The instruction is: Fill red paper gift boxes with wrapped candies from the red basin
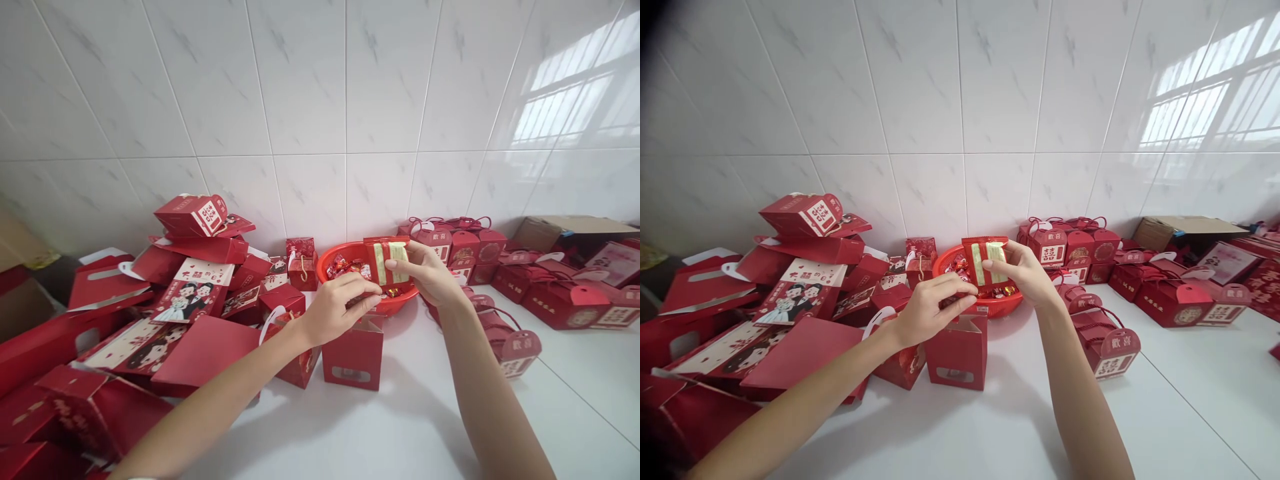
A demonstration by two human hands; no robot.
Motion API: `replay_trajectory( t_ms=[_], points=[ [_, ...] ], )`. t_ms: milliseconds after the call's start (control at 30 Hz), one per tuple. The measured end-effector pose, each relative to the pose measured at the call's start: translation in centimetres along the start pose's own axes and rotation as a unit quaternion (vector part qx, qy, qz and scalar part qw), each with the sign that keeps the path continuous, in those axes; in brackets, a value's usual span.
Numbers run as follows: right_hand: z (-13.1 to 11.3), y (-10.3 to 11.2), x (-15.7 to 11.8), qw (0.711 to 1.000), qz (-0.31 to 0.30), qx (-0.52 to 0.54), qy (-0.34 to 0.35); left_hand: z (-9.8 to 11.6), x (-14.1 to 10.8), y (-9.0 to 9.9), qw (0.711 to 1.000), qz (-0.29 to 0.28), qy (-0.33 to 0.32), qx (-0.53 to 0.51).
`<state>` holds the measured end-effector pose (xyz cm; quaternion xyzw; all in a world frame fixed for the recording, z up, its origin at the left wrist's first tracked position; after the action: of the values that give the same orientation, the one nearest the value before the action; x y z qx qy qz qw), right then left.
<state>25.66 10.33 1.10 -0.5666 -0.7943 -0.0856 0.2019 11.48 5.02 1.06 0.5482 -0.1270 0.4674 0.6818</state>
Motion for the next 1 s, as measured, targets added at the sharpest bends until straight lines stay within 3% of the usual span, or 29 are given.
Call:
replay_trajectory(
  t_ms=[133, 300, 433, 633, 867, 1000],
  points=[
    [0.2, 0.4, 0.1, 1.000, 0.015, 0.003, -0.005, 0.0, -0.8, -1.2, 0.993, 0.005, -0.063, 0.097],
    [0.2, 0.6, 0.1, 1.000, 0.029, 0.002, -0.008, -0.7, -1.2, -1.9, 0.990, -0.038, -0.054, 0.122],
    [0.0, 0.8, 0.0, 0.999, 0.032, -0.002, -0.008, -1.7, -1.3, -0.2, 0.996, -0.081, 0.021, 0.027],
    [0.2, 0.9, 0.0, 0.999, 0.040, 0.004, -0.013, -2.8, -2.7, 1.5, 0.974, -0.185, 0.123, -0.032],
    [0.5, -1.0, 0.1, 1.000, -0.012, -0.013, -0.002, -5.0, -3.1, 1.5, 0.970, -0.100, 0.213, -0.066],
    [0.6, -2.3, -0.1, 0.998, -0.060, -0.021, -0.001, -6.3, -3.9, 0.9, 0.949, -0.128, 0.277, -0.075]
  ],
)
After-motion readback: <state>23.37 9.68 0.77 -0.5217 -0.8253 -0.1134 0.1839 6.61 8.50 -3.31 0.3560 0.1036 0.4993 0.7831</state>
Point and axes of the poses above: each hand's wrist, its own x-axis towards the middle knuckle, its own y-axis out of the back of the hand, z = x × y, the point moved 8 cm from there along x, towards the middle knuckle
